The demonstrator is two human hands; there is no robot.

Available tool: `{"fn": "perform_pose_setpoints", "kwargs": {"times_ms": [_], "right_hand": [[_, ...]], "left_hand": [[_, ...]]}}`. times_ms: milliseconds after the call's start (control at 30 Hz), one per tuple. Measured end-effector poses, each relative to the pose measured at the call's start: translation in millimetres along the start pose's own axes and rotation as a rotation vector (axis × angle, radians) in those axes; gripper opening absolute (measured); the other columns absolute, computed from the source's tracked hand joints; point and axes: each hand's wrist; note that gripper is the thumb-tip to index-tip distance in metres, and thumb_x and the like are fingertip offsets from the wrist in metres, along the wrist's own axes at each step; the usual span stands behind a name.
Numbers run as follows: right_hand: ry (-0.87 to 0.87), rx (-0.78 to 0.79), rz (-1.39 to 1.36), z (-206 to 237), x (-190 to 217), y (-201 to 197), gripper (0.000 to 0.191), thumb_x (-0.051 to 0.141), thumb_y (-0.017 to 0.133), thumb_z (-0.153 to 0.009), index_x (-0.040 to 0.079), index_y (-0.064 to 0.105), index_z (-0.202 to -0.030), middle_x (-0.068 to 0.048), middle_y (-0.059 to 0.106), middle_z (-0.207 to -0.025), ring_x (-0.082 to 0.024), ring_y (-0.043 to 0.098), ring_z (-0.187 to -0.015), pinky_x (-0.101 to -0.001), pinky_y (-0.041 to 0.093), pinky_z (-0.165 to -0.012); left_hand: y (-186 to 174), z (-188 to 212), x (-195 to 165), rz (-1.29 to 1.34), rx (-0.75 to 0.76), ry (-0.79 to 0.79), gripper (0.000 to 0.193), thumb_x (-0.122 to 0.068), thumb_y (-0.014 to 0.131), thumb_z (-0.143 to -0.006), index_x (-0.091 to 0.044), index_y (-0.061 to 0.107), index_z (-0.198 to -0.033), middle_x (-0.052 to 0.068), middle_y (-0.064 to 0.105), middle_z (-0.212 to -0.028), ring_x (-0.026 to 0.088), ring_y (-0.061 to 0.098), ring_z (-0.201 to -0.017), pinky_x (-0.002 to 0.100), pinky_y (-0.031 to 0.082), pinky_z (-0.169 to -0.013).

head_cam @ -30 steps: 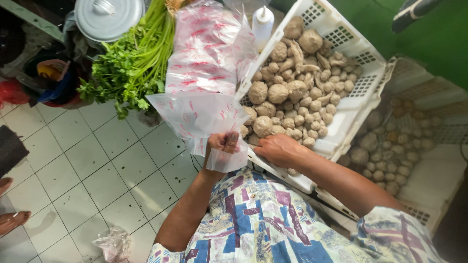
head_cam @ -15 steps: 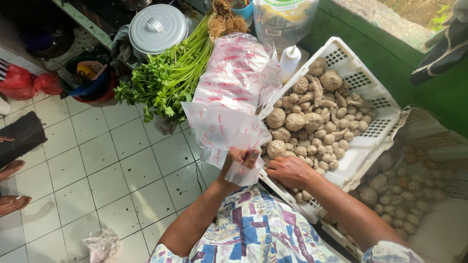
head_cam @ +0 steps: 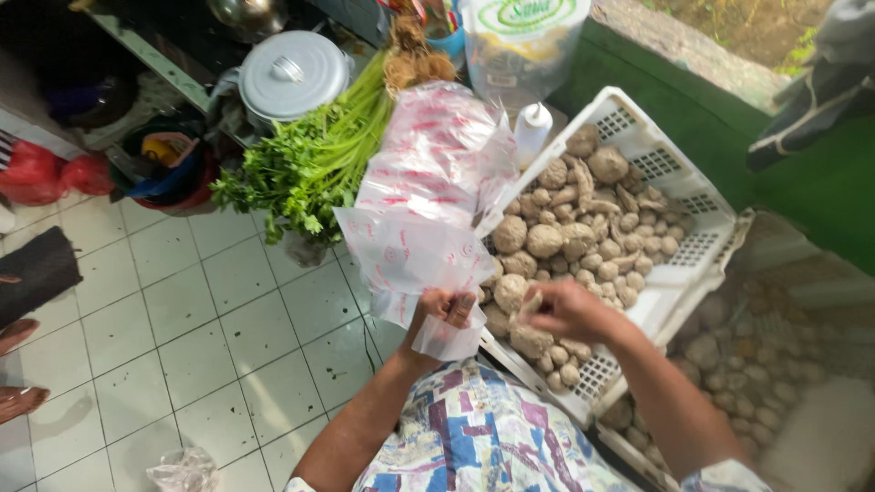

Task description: The person stands at a counter with white crates filled with round and elongated meatballs. They open a clear plastic bag, place meatballs into it one at a time from the crates, then lift and tie the filled bag and set it aside.

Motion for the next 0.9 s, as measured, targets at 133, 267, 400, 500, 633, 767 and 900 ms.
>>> {"fn": "perform_pose_setpoints", "kwargs": {"times_ms": [133,267,400,500,633,767,900], "right_hand": [[0.1,-0.272,-0.39,-4,-22,-32,0.018,0.018,0.071,-0.095,0.002,0.07,-0.101,-0.006,0.076,-0.083,-0.012,0.055,-0.058,-0.0284,0.043,-0.048],[0.073,-0.805,-0.582,-3,-32,-40,0.049,0.014,0.069,-0.098,0.002,0.049,-0.142,-0.004,0.07,-0.108,-0.007,0.063,-0.089,-0.0217,0.053,-0.072],[0.136,-0.836,-0.509,36,-39,-12,0.049,0.014,0.068,-0.101,0.0,0.05,-0.144,-0.005,0.068,-0.109,-0.009,0.063,-0.091,-0.0225,0.054,-0.075],[0.172,-0.839,-0.443,84,-48,14,0.041,0.014,0.071,-0.099,-0.001,0.058,-0.135,-0.005,0.068,-0.103,-0.008,0.063,-0.09,-0.0223,0.054,-0.075],[0.333,-0.903,-0.408,131,-54,31,0.034,0.015,0.073,-0.095,0.001,0.065,-0.125,-0.002,0.069,-0.098,-0.006,0.061,-0.081,-0.0222,0.052,-0.068],[0.371,-0.837,-0.232,135,-54,24,0.035,0.018,0.075,-0.093,0.002,0.066,-0.124,-0.006,0.071,-0.098,-0.012,0.066,-0.084,-0.0251,0.057,-0.072],[0.203,-0.677,0.203,97,-60,-1,0.047,0.024,0.077,-0.09,0.002,0.062,-0.128,-0.016,0.067,-0.117,-0.025,0.068,-0.1,-0.0372,0.058,-0.083]], "left_hand": [[2,3,-4,0.0,0.028,0.022,0.051,-0.038,0.06,-0.104,-0.001,0.062,-0.068,0.004,0.059,-0.056,0.011,0.056,-0.05,0.031,0.044,-0.048],[4,4,-5,-0.014,0.009,0.034,0.05,-0.036,0.061,-0.103,-0.001,0.061,-0.067,0.005,0.058,-0.055,0.012,0.056,-0.05,0.032,0.045,-0.048],[9,9,-6,-0.088,0.0,0.068,0.046,-0.032,0.059,-0.104,-0.001,0.063,-0.071,0.005,0.057,-0.054,0.012,0.056,-0.048,0.033,0.044,-0.048],[16,13,-3,-0.047,-0.044,-0.035,0.045,-0.03,0.061,-0.101,0.0,0.063,-0.067,0.008,0.059,-0.051,0.017,0.057,-0.046,0.035,0.044,-0.044],[29,12,2,-0.268,-0.125,0.14,0.049,-0.03,0.063,-0.102,0.0,0.056,-0.063,0.012,0.055,-0.051,0.023,0.056,-0.044,0.038,0.042,-0.047],[37,8,-1,-0.322,-0.177,0.143,0.052,-0.03,0.064,-0.101,0.001,0.051,-0.062,0.014,0.052,-0.051,0.025,0.052,-0.043,0.039,0.04,-0.046],[40,7,-10,-0.28,-0.134,0.007,0.05,-0.03,0.06,-0.103,-0.002,0.057,-0.062,0.01,0.056,-0.049,0.023,0.056,-0.042,0.038,0.042,-0.046]]}}
Point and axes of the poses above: each hand's wrist, its own z-axis away from the middle knuckle, its own y-axis out of the palm, x = y × z
